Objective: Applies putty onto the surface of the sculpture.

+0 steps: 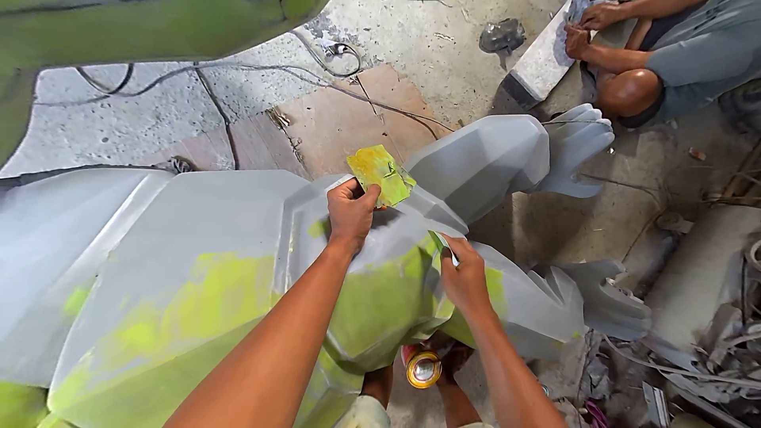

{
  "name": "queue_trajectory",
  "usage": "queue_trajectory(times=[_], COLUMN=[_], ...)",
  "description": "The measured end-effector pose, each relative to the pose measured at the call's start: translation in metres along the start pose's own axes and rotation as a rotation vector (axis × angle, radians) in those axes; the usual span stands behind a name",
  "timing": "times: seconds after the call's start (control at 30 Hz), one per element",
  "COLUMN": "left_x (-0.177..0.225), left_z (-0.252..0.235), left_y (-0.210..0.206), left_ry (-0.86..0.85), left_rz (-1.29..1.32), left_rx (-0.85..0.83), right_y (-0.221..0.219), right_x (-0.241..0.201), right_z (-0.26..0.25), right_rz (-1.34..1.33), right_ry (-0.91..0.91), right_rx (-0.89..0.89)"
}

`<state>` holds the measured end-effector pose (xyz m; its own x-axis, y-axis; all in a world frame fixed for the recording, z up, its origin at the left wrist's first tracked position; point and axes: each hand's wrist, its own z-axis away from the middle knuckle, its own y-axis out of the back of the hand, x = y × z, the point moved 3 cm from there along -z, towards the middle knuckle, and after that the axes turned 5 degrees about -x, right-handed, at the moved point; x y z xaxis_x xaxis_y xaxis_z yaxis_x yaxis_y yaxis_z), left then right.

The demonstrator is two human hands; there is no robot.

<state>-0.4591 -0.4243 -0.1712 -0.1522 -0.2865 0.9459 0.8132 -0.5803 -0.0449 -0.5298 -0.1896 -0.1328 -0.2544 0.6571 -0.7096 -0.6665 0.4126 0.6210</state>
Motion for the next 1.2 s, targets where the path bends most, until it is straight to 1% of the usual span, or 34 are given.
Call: queue_trajectory(times=[0.07, 0.13, 0.23, 0.33, 0.4, 0.47, 0.5, 0.57, 0.63, 0.77, 0.83, 0.93, 1.13, 1.2], left_x=[0.001, 0.002, 0.001, 0.002, 0.001, 0.000, -0.001, -0.001, 0.000, 0.002, 0.001, 0.000, 0.001, 0.000], left_z=[0.000, 0.000, -0.001, -0.001, -0.001, -0.002, -0.003, -0.003, -0.002, 0.000, -0.001, 0.000, -0.001, -0.002], left_y=[-0.001, -0.001, 0.000, 0.000, -0.001, 0.000, 0.000, 0.001, 0.000, 0.000, -0.001, 0.000, -0.001, 0.000], left_ry=[-0.004, 0.001, 0.004, 0.011, 0.016, 0.013, 0.012, 0.017, 0.025, 0.026, 0.027, 0.025, 0.020, 0.023], left_rz=[-0.004, -0.006, 0.002, 0.010, 0.007, 0.006, 0.005, -0.002, -0.005, -0.011, 0.007, 0.019, 0.042, 0.040], left_rx=[-0.002, -0.002, 0.000, -0.001, 0.005, 0.010, 0.011, 0.007, 0.003, 0.003, 0.001, 0.002, 0.004, 0.005], right_y=[-0.005, -0.016, -0.035, -0.047, -0.045, -0.036, -0.030, -0.017, -0.006, -0.013, -0.018, -0.021, -0.039, -0.048], right_x=[0.008, 0.005, -0.008, -0.011, -0.008, -0.001, 0.004, 0.015, 0.021, 0.040, 0.041, 0.028, -0.013, -0.022], right_z=[-0.007, 0.001, 0.028, 0.057, 0.070, 0.072, 0.067, 0.047, 0.020, -0.028, -0.037, -0.026, 0.025, 0.040], right_rz=[0.067, 0.172, 0.337, 0.434, 0.402, 0.277, 0.202, 0.119, 0.112, 0.142, 0.132, 0.075, -0.010, -0.024], right_ry=[0.026, 0.053, 0.076, 0.055, 0.077, 0.122, 0.137, 0.139, 0.091, 0.042, 0.014, -0.046, -0.161, -0.166], right_rx=[-0.063, -0.095, -0.060, -0.102, -0.135, -0.150, -0.131, -0.056, -0.016, -0.040, -0.073, -0.070, -0.016, 0.015])
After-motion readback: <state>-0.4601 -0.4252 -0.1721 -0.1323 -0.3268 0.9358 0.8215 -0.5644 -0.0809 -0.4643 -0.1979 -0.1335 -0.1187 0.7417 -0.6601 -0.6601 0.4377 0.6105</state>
